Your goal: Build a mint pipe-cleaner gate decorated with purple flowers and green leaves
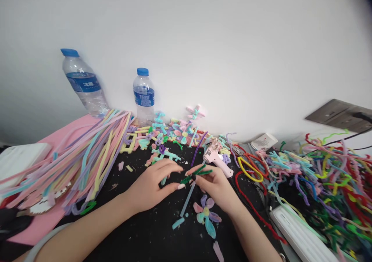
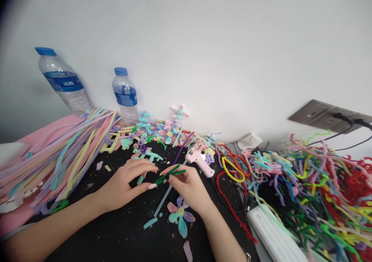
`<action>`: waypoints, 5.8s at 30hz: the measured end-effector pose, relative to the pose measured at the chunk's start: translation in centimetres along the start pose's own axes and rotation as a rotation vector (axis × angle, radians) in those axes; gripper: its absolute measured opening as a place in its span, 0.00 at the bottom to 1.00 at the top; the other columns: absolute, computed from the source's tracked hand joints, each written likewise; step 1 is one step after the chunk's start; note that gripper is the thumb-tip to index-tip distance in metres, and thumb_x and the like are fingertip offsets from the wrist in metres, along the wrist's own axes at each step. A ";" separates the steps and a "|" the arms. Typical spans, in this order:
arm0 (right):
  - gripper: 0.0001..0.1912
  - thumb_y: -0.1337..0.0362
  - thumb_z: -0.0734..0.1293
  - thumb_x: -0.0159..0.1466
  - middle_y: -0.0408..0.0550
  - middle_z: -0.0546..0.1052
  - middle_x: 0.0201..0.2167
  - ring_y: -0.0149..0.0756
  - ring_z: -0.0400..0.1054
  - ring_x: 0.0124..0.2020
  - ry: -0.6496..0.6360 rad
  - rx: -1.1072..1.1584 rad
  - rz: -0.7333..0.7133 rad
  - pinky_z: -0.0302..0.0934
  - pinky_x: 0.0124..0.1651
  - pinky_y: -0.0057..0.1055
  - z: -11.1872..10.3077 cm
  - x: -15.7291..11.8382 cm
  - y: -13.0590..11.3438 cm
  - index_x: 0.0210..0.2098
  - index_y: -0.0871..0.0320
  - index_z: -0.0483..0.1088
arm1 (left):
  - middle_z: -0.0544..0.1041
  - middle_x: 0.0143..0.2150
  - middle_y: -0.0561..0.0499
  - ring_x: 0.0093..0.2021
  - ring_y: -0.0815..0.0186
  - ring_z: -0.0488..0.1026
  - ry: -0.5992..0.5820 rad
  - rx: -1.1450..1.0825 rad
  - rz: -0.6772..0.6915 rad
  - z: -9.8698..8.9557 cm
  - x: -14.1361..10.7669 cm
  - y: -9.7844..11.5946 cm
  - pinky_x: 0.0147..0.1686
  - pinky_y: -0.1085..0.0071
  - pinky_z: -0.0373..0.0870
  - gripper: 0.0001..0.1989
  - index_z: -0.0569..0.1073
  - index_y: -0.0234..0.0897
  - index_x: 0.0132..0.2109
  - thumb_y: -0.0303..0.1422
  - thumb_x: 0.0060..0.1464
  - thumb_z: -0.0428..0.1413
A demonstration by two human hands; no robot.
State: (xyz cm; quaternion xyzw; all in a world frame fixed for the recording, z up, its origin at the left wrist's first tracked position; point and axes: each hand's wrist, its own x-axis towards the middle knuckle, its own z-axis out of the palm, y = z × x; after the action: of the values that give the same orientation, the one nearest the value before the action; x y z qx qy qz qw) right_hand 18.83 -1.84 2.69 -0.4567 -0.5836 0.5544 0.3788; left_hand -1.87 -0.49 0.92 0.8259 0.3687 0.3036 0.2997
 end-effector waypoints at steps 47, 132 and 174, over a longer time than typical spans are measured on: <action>0.07 0.72 0.62 0.60 0.46 0.68 0.34 0.34 0.65 0.35 0.221 -0.380 -0.378 0.59 0.36 0.29 1.0 -0.8 2.1 0.29 0.56 0.69 | 0.69 0.27 0.55 0.20 0.76 0.59 0.230 -1.375 -0.488 0.3 1.1 -0.7 0.22 0.78 0.62 0.11 0.70 0.37 0.32 0.40 0.54 0.57; 0.10 0.61 0.71 0.55 0.39 0.70 0.21 0.25 0.63 0.17 0.133 0.277 -0.015 0.60 0.19 0.22 2.1 -0.5 2.5 0.26 0.59 0.66 | 0.64 0.23 0.58 0.22 0.72 0.63 -0.249 -0.147 -0.214 1.4 -0.1 0.5 0.28 0.76 0.59 0.13 0.66 0.37 0.28 0.35 0.60 0.47; 0.05 0.65 0.70 0.55 0.42 0.73 0.26 0.30 0.67 0.27 0.026 0.157 -0.086 0.61 0.30 0.26 2.1 -0.9 1.9 0.25 0.58 0.71 | 0.68 0.18 0.57 0.20 0.69 0.70 -0.454 -0.859 -0.598 2.0 0.1 0.7 0.21 0.75 0.67 0.14 0.70 0.33 0.27 0.41 0.46 0.61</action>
State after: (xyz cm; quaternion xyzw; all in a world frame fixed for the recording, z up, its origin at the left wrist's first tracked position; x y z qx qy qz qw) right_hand 17.37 -3.39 0.66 -0.4071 -0.5526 0.5756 0.4445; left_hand -0.12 -1.33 0.20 0.5341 0.3560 0.1430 0.7534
